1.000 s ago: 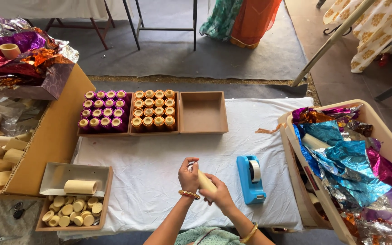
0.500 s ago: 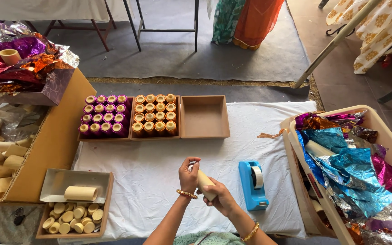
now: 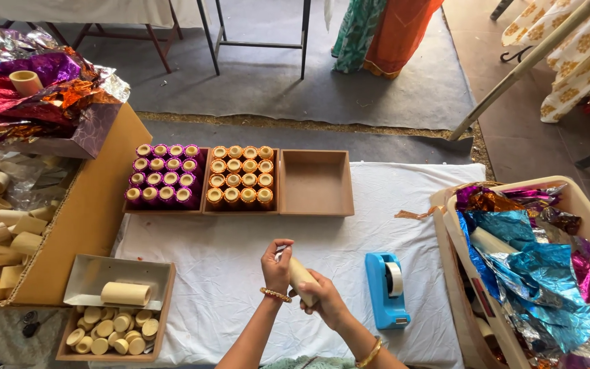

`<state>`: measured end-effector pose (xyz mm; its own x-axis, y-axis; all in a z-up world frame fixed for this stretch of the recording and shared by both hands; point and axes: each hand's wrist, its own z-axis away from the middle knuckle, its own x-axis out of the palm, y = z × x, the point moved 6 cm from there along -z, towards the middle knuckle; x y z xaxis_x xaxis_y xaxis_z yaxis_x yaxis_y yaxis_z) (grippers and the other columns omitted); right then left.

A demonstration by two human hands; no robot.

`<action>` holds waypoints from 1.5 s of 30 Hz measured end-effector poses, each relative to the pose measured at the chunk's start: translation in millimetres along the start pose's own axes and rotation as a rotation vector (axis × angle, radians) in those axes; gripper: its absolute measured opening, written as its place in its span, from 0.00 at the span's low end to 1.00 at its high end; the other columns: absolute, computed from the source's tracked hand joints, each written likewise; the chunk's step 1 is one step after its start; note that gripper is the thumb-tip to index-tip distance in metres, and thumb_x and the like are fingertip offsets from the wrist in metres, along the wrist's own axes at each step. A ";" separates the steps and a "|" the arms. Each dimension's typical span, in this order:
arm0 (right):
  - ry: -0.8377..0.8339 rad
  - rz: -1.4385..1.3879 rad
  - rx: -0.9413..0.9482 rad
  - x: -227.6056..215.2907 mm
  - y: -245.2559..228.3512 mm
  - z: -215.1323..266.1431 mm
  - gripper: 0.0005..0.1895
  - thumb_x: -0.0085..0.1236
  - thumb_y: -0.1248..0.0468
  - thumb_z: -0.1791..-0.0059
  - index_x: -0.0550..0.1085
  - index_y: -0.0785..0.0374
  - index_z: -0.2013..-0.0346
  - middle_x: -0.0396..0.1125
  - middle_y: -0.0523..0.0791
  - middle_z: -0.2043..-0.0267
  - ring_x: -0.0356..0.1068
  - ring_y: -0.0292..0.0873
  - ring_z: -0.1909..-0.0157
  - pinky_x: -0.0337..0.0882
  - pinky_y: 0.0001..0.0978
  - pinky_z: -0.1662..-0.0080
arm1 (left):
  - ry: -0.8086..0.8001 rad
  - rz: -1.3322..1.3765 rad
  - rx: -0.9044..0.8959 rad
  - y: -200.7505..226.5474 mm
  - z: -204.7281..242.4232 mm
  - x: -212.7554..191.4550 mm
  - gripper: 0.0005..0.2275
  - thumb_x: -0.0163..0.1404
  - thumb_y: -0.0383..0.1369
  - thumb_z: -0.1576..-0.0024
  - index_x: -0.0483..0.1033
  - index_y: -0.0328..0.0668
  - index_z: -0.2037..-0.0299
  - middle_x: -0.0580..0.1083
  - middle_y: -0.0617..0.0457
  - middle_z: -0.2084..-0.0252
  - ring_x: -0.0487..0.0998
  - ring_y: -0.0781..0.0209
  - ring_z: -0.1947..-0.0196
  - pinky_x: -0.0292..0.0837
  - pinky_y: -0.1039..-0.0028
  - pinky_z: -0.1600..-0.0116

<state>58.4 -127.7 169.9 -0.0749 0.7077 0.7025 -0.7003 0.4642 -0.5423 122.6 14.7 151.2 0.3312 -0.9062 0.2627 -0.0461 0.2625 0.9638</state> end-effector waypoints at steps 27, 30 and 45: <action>0.289 0.499 -0.134 1.5 3.1 57.1 0.39 0.66 0.61 0.58 0.64 0.59 0.33 0.72 0.46 0.62 0.72 0.38 0.72 0.68 0.27 0.74 | -0.063 -0.095 -0.017 11.0 46.9 22.8 0.04 0.50 0.26 0.41 0.79 0.36 0.61 0.77 0.56 0.66 0.72 0.73 0.74 0.69 0.78 0.70; 0.380 1.661 -1.054 40.6 -19.7 87.2 0.45 0.71 0.59 0.60 0.62 0.62 0.31 0.71 0.47 0.58 0.72 0.41 0.65 0.71 0.28 0.66 | 0.011 -0.241 -0.066 9.4 51.4 21.3 0.05 0.51 0.27 0.41 0.80 0.37 0.60 0.76 0.53 0.69 0.71 0.71 0.76 0.67 0.77 0.71; 0.242 1.213 -0.751 7.9 -16.0 78.5 0.36 0.64 0.59 0.59 0.69 0.66 0.37 0.75 0.48 0.61 0.75 0.33 0.65 0.74 0.23 0.63 | 0.007 -0.186 0.067 25.8 62.6 25.4 0.05 0.50 0.26 0.40 0.79 0.37 0.60 0.78 0.55 0.65 0.76 0.70 0.67 0.72 0.78 0.65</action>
<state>13.3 -171.3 220.3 -0.1675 0.8968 -0.4094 0.2421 -0.3652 -0.8989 70.9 -22.3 185.5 0.3460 -0.9348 0.0799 -0.0461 0.0682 0.9966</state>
